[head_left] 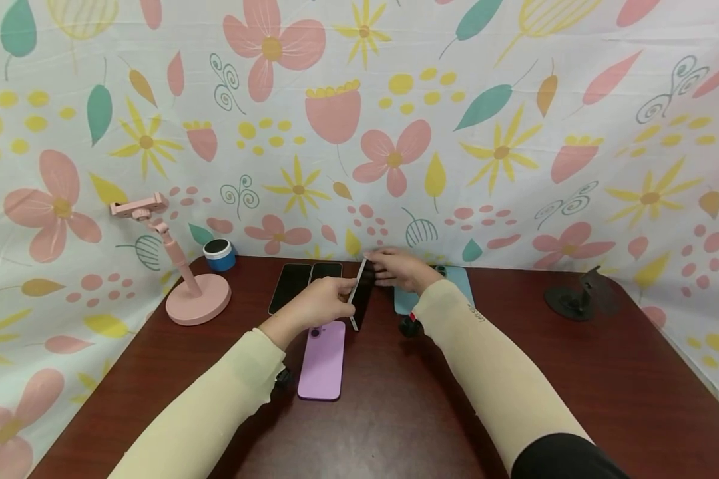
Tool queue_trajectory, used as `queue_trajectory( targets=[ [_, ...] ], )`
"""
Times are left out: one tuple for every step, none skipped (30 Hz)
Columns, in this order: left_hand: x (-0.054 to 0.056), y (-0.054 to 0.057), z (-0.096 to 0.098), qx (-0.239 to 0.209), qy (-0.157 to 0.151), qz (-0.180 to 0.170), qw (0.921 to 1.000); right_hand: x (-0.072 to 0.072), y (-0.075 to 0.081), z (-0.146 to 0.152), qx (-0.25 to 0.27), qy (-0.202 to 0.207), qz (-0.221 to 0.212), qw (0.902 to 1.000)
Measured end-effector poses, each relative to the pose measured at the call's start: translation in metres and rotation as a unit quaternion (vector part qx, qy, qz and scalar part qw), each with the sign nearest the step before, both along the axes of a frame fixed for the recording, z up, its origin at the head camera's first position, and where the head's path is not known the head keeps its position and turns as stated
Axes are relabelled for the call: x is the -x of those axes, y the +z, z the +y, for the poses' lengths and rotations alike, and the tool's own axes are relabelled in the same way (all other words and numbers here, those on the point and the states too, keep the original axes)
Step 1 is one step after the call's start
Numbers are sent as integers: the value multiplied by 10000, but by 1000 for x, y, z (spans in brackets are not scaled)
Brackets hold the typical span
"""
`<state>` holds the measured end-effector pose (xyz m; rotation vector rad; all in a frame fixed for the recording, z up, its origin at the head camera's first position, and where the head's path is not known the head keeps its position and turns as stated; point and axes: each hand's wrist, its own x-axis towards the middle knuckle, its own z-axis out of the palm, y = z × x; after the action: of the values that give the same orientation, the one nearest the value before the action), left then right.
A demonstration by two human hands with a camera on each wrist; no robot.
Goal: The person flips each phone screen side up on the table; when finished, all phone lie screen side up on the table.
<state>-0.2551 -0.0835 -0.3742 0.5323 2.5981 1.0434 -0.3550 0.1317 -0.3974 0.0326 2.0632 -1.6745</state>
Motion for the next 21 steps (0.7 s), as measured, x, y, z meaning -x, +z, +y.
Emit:
queue_trajectory(
  targets=[
    [-1, 1, 1, 120, -10, 44, 9999, 0, 0, 0, -1, 2, 12, 10000],
    [-1, 2, 2, 222, -14, 63, 9997, 1, -1, -1, 0, 9, 20, 10000],
    [-2, 3, 2, 290, -7, 55, 9996, 1, -1, -1, 3, 16, 21, 10000],
    [-2, 4, 3, 339, 5, 48, 9994, 1, -2, -1, 6, 23, 21, 10000],
    [-3, 4, 3, 392, 16, 51, 9992, 2, -3, -2, 3, 30, 20, 10000],
    [-3, 5, 3, 465, 8, 69, 9989, 2, -3, -2, 4, 28, 10, 10000],
    [-3, 5, 3, 525, -5, 93, 9986, 2, -4, -2, 10, 20, -7, 10000],
    [-3, 5, 3, 577, -16, 107, 9983, 2, -4, -2, 9, 14, -15, 10000],
    [-3, 5, 3, 631, -25, 135, 9979, 1, -4, -3, 6, 7, -19, 10000],
    [-3, 5, 3, 683, -31, 167, 9975, 1, -4, -3, 0, 10, -15, 10000],
    [-3, 5, 2, 738, -42, 182, 9971, 0, -4, -3, -14, 24, -5, 10000],
    [-3, 5, 2, 791, -57, 192, 9967, 0, -4, -3, -31, 29, 3, 10000],
    [-2, 5, 2, 824, -65, 192, 9964, -1, -4, -3, -44, 34, 11, 10000],
    [-2, 5, 2, 855, -68, 189, 9961, -1, -4, -3, -59, 42, 16, 10000],
    [-2, 5, 2, 889, -79, 210, 9958, -2, -4, -3, -75, 48, 21, 10000],
    [-1, 5, 2, 930, -97, 225, 9954, -2, -4, -3, -94, 56, 29, 9999],
    [-1, 4, 2, 964, -118, 252, 9950, -2, -5, -3, -112, 54, 36, 9999],
    [0, 4, 1, 991, -132, 275, 9946, -2, -5, -3, -129, 40, 36, 9999],
    [0, 4, 1, 1002, -138, 304, 9944, -2, -5, -3, -150, 44, 46, 9999],
    [1, 4, 0, 1008, -138, 324, 9943, -2, -6, -4, -185, 61, 59, 9998],
    [1, 3, 0, 1003, -134, 328, 9943, -2, -6, -4, -215, 76, 72, 9997]
  ],
)
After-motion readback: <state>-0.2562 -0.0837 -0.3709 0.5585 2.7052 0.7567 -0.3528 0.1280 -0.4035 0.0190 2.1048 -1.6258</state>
